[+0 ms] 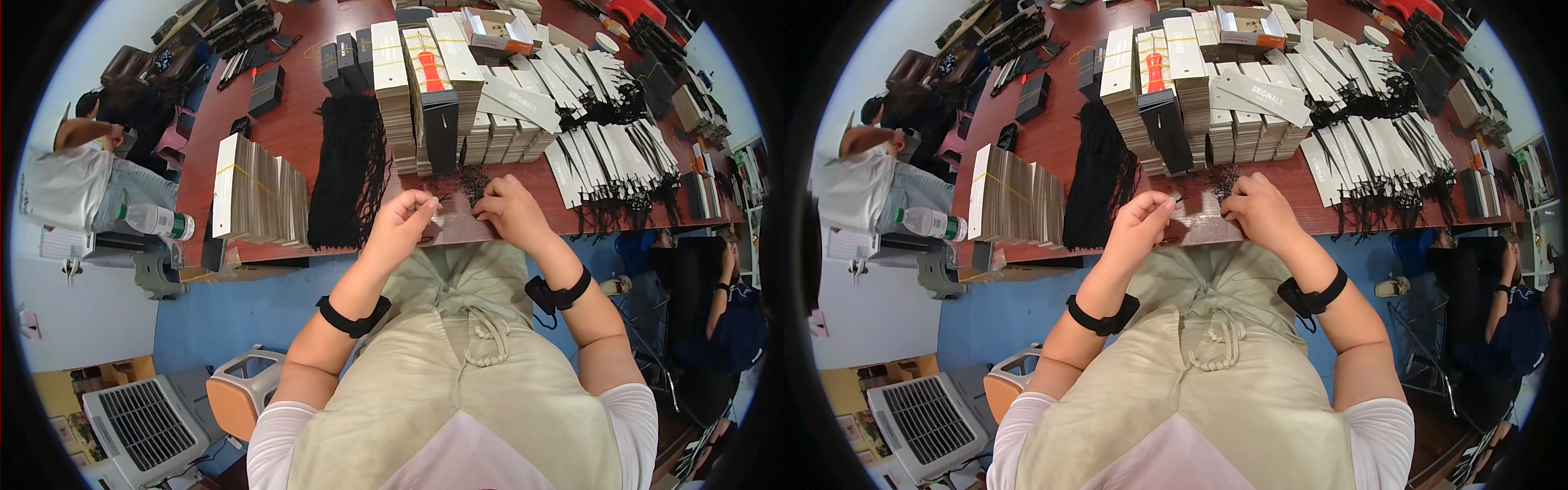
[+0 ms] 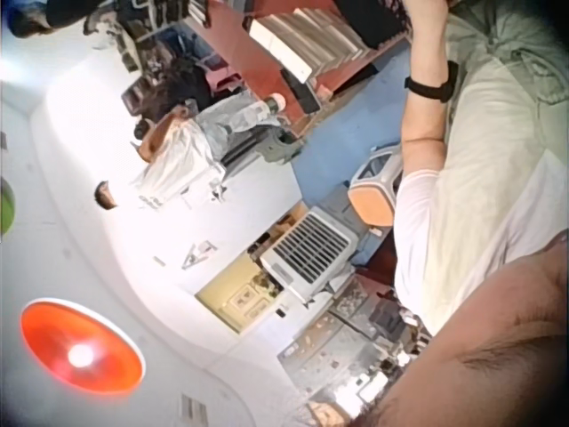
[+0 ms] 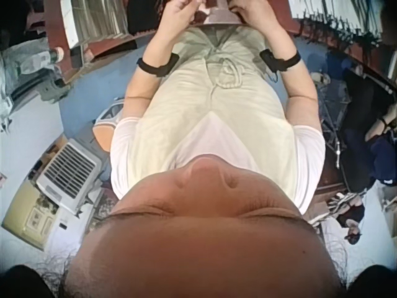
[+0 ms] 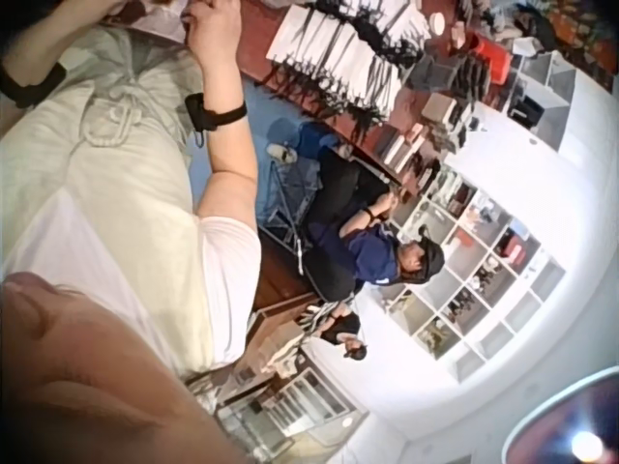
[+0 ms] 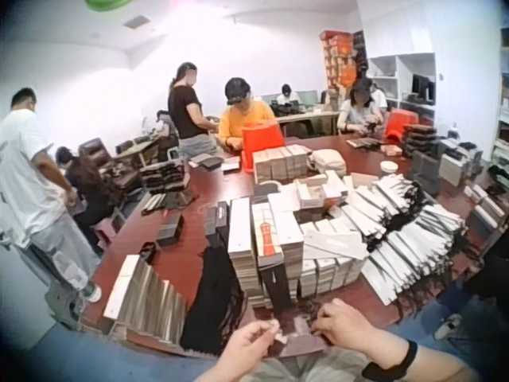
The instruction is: Thread black cords through paper tags and organize them into stacks.
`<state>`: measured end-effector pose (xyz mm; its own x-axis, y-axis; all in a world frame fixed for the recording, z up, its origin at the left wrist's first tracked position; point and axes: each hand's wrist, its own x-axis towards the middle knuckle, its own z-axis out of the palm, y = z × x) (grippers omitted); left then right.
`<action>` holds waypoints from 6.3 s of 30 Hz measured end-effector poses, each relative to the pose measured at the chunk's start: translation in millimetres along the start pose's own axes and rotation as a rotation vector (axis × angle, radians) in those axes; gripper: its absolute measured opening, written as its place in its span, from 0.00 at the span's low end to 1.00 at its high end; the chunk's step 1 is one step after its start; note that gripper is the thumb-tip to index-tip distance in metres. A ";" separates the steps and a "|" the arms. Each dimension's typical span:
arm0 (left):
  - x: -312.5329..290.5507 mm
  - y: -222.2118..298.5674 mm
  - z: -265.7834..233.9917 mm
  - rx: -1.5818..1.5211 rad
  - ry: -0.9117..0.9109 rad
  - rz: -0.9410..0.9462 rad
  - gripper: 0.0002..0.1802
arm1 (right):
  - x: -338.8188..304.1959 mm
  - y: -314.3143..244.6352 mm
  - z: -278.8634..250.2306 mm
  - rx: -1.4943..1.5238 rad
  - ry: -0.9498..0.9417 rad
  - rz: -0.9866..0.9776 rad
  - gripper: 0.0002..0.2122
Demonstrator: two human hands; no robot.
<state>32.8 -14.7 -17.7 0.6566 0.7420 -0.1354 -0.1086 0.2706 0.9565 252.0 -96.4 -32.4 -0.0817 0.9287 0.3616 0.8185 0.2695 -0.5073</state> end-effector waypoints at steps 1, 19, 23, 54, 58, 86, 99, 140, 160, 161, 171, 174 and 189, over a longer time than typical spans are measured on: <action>-1.5 0.9 0.5 -0.016 0.004 -0.023 0.05 | 0.9 -1.0 0.1 -0.046 -0.035 -0.044 0.05; -2.8 -3.1 0.8 0.029 0.039 0.027 0.07 | 24.3 -16.9 -1.4 0.509 0.037 0.259 0.07; -2.4 -0.4 5.4 0.059 0.073 0.088 0.08 | 25.9 -25.7 1.3 1.105 -0.069 0.456 0.03; -2.3 -13.0 7.1 0.229 0.068 0.214 0.05 | 25.7 -33.0 3.2 1.750 -0.180 0.820 0.02; -3.7 -9.8 6.2 0.219 0.071 0.164 0.05 | 26.1 -31.7 4.3 1.730 -0.194 0.819 0.02; 1.4 -17.5 4.4 0.001 0.123 0.014 0.08 | 18.2 -46.7 20.4 1.164 0.074 0.683 0.07; -0.5 -30.2 -3.7 0.411 0.148 0.277 0.07 | 25.2 -60.2 12.2 0.039 0.214 0.019 0.02; 1.8 -33.7 -0.3 0.195 0.021 0.169 0.04 | 29.9 -41.9 6.3 0.119 0.069 -0.082 0.05; -6.2 -26.3 -13.8 0.165 0.107 0.106 0.05 | 52.3 -33.3 -41.3 0.016 0.289 0.091 0.08; -9.5 -27.8 -15.8 0.114 0.113 0.088 0.04 | 44.5 -21.2 -40.0 0.018 0.295 0.176 0.09; -1.5 -48.1 -14.7 0.224 0.167 0.180 0.05 | -14.5 9.9 4.2 -0.249 0.214 0.040 0.12; -3.0 -38.5 -15.1 0.093 0.197 0.069 0.05 | -15.8 11.1 7.7 -0.254 0.205 0.059 0.12; -6.0 -50.2 -22.6 0.200 0.100 0.213 0.05 | -18.0 24.2 9.0 -0.155 0.318 0.060 0.12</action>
<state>17.4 -18.9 -70.7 0.5573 0.8282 0.0589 -0.0804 -0.0168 0.9966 268.2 -104.3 -58.2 0.1306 0.8094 0.5725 0.8949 0.1523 -0.4194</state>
